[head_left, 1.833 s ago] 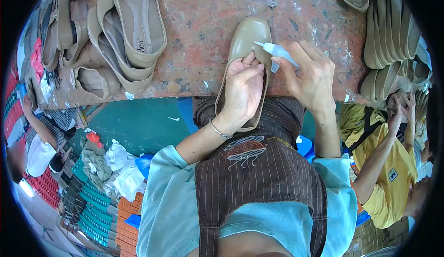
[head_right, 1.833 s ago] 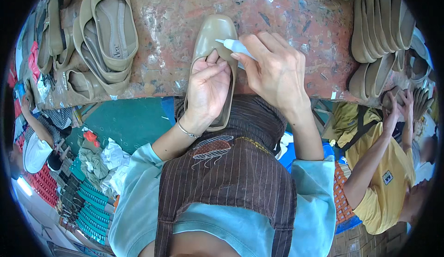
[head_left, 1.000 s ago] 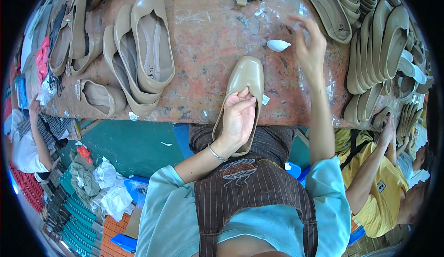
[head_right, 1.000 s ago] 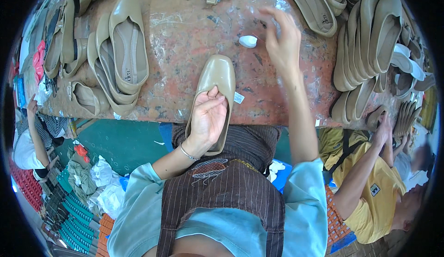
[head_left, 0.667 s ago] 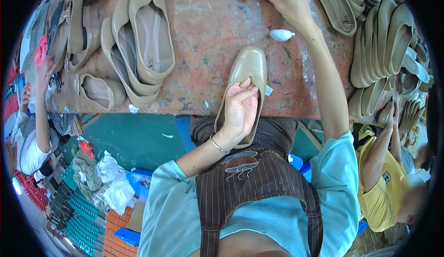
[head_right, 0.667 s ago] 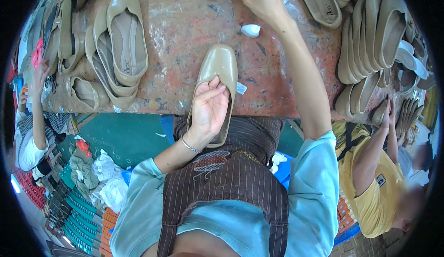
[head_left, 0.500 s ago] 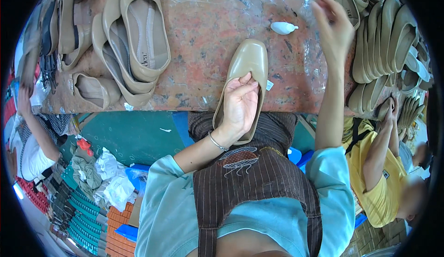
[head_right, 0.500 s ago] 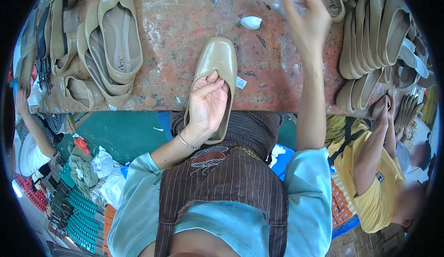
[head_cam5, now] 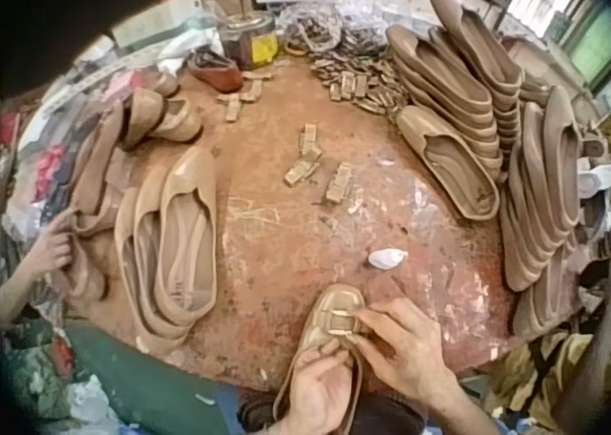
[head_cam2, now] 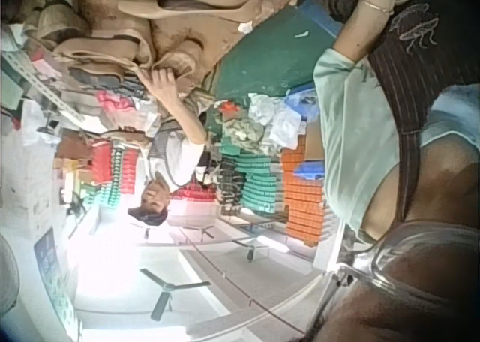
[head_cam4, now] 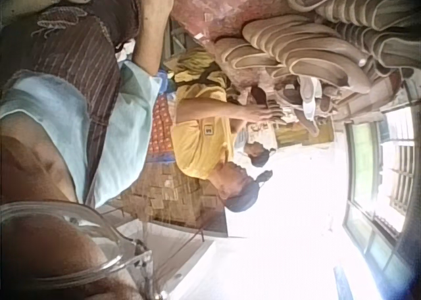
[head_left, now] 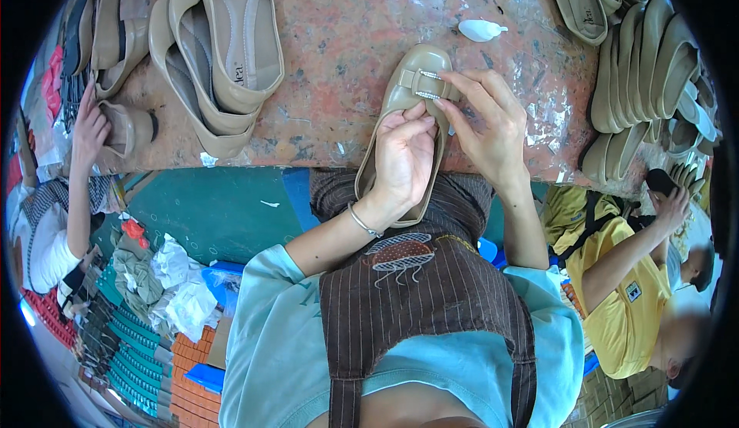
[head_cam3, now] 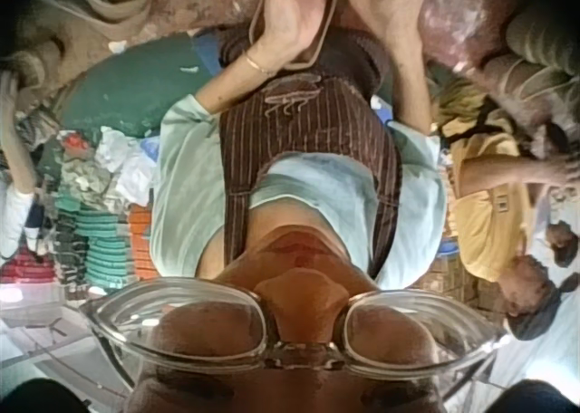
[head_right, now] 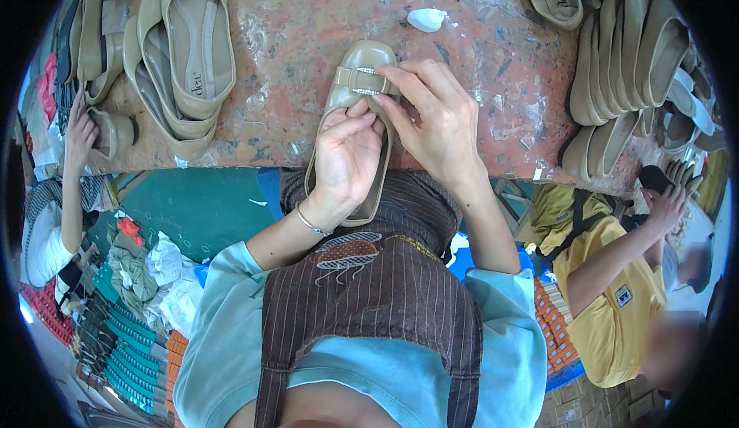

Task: Attaching decorative buckles to beige shoes using glue.

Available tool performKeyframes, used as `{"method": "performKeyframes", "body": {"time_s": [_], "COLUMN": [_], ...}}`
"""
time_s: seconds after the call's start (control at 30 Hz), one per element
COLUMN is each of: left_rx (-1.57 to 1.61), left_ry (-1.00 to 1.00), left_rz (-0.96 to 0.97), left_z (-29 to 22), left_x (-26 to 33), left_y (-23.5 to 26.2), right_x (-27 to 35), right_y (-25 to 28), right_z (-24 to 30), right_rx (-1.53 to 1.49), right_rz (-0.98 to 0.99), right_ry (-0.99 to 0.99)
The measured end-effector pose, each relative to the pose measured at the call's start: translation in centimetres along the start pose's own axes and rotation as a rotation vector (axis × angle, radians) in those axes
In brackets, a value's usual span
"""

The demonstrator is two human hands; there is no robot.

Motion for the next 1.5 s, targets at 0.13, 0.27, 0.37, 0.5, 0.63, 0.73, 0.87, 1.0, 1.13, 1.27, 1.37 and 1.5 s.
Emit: {"method": "performKeyframes", "body": {"time_s": [0.13,0.27,0.37,0.5,0.63,0.73,0.87,1.0,1.13,1.27,1.37,1.5], "left_rx": [0.028,0.012,0.041,-0.031,-0.072,-0.056,0.107,-0.048,-0.373,-0.671,-2.290,-2.692], "left_ry": [-0.015,-0.006,0.006,0.064,0.150,0.189,0.019,-0.317,0.043,-0.540,-0.575,-0.007], "left_rz": [0.016,-0.012,-0.058,-0.153,-0.220,-0.059,0.246,0.458,0.539,-0.522,-0.426,-0.383], "left_z": [0.0,0.0,0.1,0.2,-1.1,-3.1,-11.1,-29.1,-41.5,-43.2,-34.3,-27.5], "left_x": [-0.1,0.0,-0.2,-0.9,-0.6,1.1,6.2,6.2,-3.5,-5.1,-4.6,-5.0], "left_y": [0.1,0.0,-0.1,-0.4,-1.1,-3.0,-7.6,-12.4,-16.0,-10.1,-11.4,-7.6], "right_x": [-0.2,-0.1,0.0,-0.1,1.0,3.1,5.2,4.8,2.8,0.9,-0.1,-1.1], "right_y": [-0.1,-0.3,-0.5,-0.6,-0.2,0.8,1.3,0.7,0.7,0.4,0.0,-0.6], "right_z": [0.2,-0.1,-0.4,-0.1,0.3,-0.7,-3.8,-5.8,-6.2,-6.6,-7.0,-7.4], "right_rx": [0.012,0.002,-0.008,-0.049,-0.220,-0.564,-0.598,-0.533,-0.411,-0.311,-0.240,-0.169], "right_rz": [-0.010,-0.002,0.007,-0.052,-0.088,-0.179,-0.348,-0.382,-0.396,-0.371,-0.375,-0.380], "right_ry": [0.005,-0.008,-0.037,-0.095,-0.099,-0.100,-0.268,-0.413,-0.390,-0.375,-0.369,-0.357]}}
Point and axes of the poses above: each hand's wrist, its own x-axis away from the middle knuckle, its own y-axis out of the back of the hand, z = x × y, the point moved 6 cm from there along -x, towards the middle knuckle, and after that the axes turned 15 degrees about z, right-handed, at the moved point
